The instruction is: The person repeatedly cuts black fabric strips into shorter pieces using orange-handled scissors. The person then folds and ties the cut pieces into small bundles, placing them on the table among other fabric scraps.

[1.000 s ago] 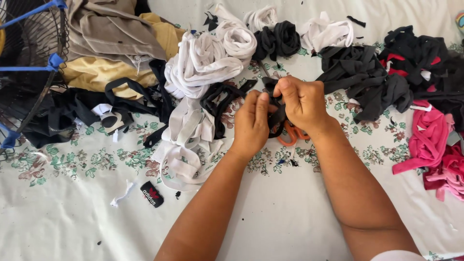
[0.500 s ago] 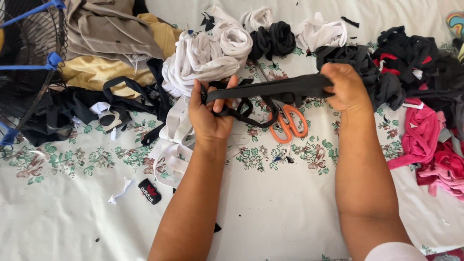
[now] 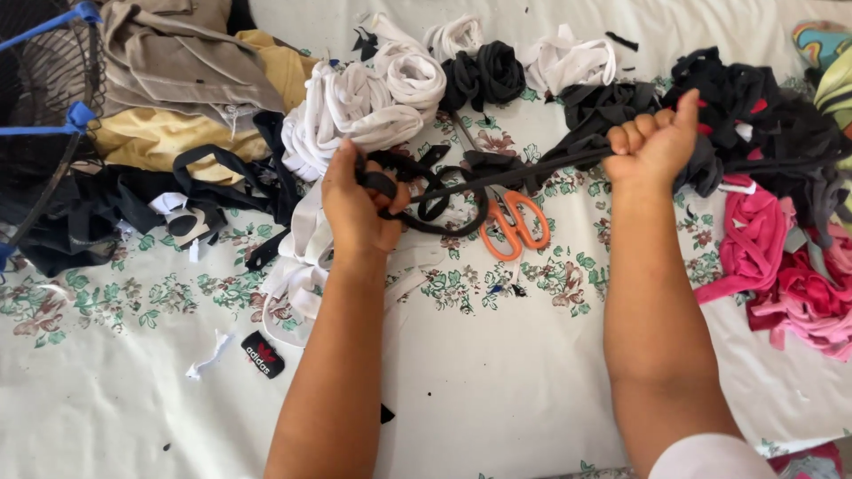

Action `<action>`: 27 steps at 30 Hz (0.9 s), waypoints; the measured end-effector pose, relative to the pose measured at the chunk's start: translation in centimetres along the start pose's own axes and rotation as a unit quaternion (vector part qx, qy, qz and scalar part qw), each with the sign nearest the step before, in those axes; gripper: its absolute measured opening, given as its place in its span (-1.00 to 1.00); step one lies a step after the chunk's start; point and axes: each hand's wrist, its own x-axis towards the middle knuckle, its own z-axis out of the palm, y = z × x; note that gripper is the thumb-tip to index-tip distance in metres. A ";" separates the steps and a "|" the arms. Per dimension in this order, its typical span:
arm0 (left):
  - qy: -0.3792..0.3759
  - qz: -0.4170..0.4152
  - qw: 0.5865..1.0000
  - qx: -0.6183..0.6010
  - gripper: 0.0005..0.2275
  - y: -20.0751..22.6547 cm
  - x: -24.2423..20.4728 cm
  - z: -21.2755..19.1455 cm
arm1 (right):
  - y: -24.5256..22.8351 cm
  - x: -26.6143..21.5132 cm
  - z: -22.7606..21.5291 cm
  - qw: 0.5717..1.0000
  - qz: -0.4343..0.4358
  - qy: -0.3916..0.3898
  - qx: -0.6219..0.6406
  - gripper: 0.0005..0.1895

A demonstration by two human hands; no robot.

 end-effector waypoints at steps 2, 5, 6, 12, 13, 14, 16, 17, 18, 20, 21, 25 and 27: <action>-0.040 0.034 0.989 0.138 -0.74 -1.4 -1.2 -0.1 | 0.4 -0.2 0.2 0.998 -0.040 0.002 -0.052 -0.39; -0.116 0.086 0.900 0.411 -0.76 -1.3 -2.3 1.0 | 2.2 0.7 2.3 0.967 -0.149 -0.052 -0.198 -0.39; -0.153 0.085 0.823 0.541 -0.75 -1.4 -2.7 1.6 | 2.4 1.0 2.6 0.925 -0.222 -0.089 -0.294 -0.37; -0.273 -0.039 0.771 0.574 -0.74 -5.0 -5.3 2.5 | 3.8 5.5 4.5 0.845 -0.326 -0.096 -0.412 -0.37; -0.272 -0.034 0.772 0.573 -0.74 -4.4 -5.1 3.1 | 3.8 6.4 5.0 0.845 -0.328 -0.099 -0.411 -0.37; -0.273 -0.088 0.785 0.549 -0.74 -4.0 -5.5 3.4 | 3.9 6.8 4.8 0.856 -0.313 -0.075 -0.405 -0.37; -0.276 -0.143 0.794 0.523 -0.73 -3.2 -5.8 4.1 | 3.8 7.8 4.4 0.865 -0.299 -0.046 -0.400 -0.37; -0.269 -0.196 0.786 0.520 -0.73 -2.7 -5.8 4.6 | 3.4 8.4 4.2 0.876 -0.287 -0.024 -0.386 -0.39; -0.258 -0.245 0.779 0.516 -0.73 -2.3 -5.9 5.0 | 3.2 9.0 4.4 0.887 -0.275 -0.007 -0.371 -0.40; -0.261 -0.251 0.778 0.513 -0.73 -2.1 -5.4 4.5 | 2.4 9.7 4.5 0.891 -0.273 0.002 -0.362 -0.41; -0.264 -0.257 0.776 0.512 -0.73 -2.1 -5.3 4.1 | 2.0 10.1 4.6 0.896 -0.269 0.012 -0.352 -0.42; -0.261 -0.259 0.798 0.477 -0.73 -1.8 -4.9 3.4 | 0.2 11.7 3.9 0.905 -0.267 0.025 -0.332 -0.40; -0.260 -0.250 0.815 0.453 -0.76 -1.8 -4.9 3.0 | -0.5 12.1 3.3 0.915 -0.256 0.054 -0.306 -0.41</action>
